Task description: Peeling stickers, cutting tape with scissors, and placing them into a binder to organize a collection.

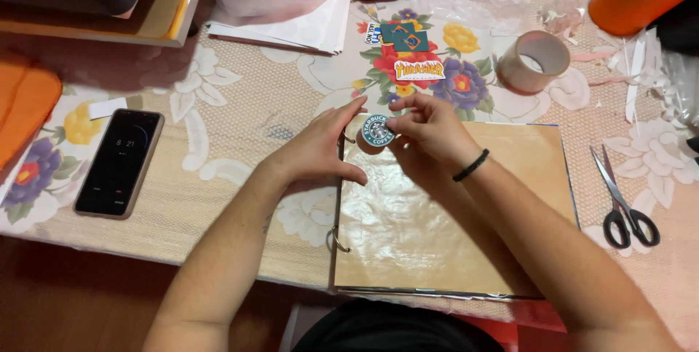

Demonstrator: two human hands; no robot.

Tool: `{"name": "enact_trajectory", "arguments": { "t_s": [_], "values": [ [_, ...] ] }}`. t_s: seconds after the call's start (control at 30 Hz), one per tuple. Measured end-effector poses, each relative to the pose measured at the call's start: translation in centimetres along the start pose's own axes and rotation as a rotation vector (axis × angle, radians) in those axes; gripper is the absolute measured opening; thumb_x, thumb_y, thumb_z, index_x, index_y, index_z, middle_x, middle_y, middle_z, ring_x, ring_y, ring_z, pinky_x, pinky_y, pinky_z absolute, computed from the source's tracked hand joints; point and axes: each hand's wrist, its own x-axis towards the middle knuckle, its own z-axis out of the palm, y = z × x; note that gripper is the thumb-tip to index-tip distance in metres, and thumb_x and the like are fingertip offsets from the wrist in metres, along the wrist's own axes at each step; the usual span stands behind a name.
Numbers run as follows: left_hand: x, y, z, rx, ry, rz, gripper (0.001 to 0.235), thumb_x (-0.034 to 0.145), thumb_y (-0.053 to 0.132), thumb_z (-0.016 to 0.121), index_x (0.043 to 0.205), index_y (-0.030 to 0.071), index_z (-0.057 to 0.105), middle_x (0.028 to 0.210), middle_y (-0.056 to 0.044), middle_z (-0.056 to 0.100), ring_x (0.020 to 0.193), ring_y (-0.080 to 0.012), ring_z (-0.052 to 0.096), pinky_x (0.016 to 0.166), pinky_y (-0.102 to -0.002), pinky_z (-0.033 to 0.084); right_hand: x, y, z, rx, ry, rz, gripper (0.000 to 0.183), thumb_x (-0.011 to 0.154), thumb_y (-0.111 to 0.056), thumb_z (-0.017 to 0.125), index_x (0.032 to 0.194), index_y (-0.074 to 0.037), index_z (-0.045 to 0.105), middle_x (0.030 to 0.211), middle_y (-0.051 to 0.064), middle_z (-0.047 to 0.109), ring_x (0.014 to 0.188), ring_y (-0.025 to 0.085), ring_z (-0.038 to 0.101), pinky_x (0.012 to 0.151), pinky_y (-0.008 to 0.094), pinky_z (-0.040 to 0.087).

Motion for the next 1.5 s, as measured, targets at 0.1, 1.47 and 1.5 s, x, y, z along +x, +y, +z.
{"name": "enact_trajectory", "arguments": {
  "t_s": [0.1, 1.47, 1.5],
  "values": [
    [0.2, -0.7, 0.2, -0.008, 0.014, 0.016, 0.133, 0.05, 0.053, 0.098, 0.155, 0.007, 0.031, 0.147, -0.021, 0.051, 0.139, -0.0411, 0.044, 0.122, -0.055, 0.021, 1.0, 2.1, 0.2, -0.049, -0.023, -0.016, 0.03, 0.084, -0.001, 0.075, 0.113, 0.0, 0.068, 0.077, 0.012, 0.071, 0.057, 0.014, 0.067, 0.047, 0.021, 0.051],
    [0.5, -0.8, -0.2, 0.035, -0.064, 0.06, 0.116, 0.058, 0.057, 0.093, 0.151, 0.01, 0.042, 0.152, -0.016, 0.047, 0.142, -0.0365, 0.042, 0.12, -0.059, 0.021, -1.3, 0.1, 2.8, -0.978, 0.108, -0.232, 0.054, 0.087, -0.038, 0.074, 0.128, -0.014, 0.047, 0.075, 0.006, 0.066, 0.084, 0.039, 0.069, 0.082, 0.053, 0.054],
    [0.5, -0.6, -0.2, 0.044, -0.062, 0.066, 0.11, 0.059, 0.055, 0.093, 0.149, 0.013, 0.046, 0.156, -0.02, 0.039, 0.142, -0.0424, 0.04, 0.119, -0.061, 0.023, -1.3, 0.1, 2.9, -0.977, 0.081, -0.232, 0.049, 0.089, -0.033, 0.071, 0.128, -0.014, 0.047, 0.075, 0.006, 0.066, 0.085, 0.038, 0.07, 0.082, 0.053, 0.054]
  ]
}}
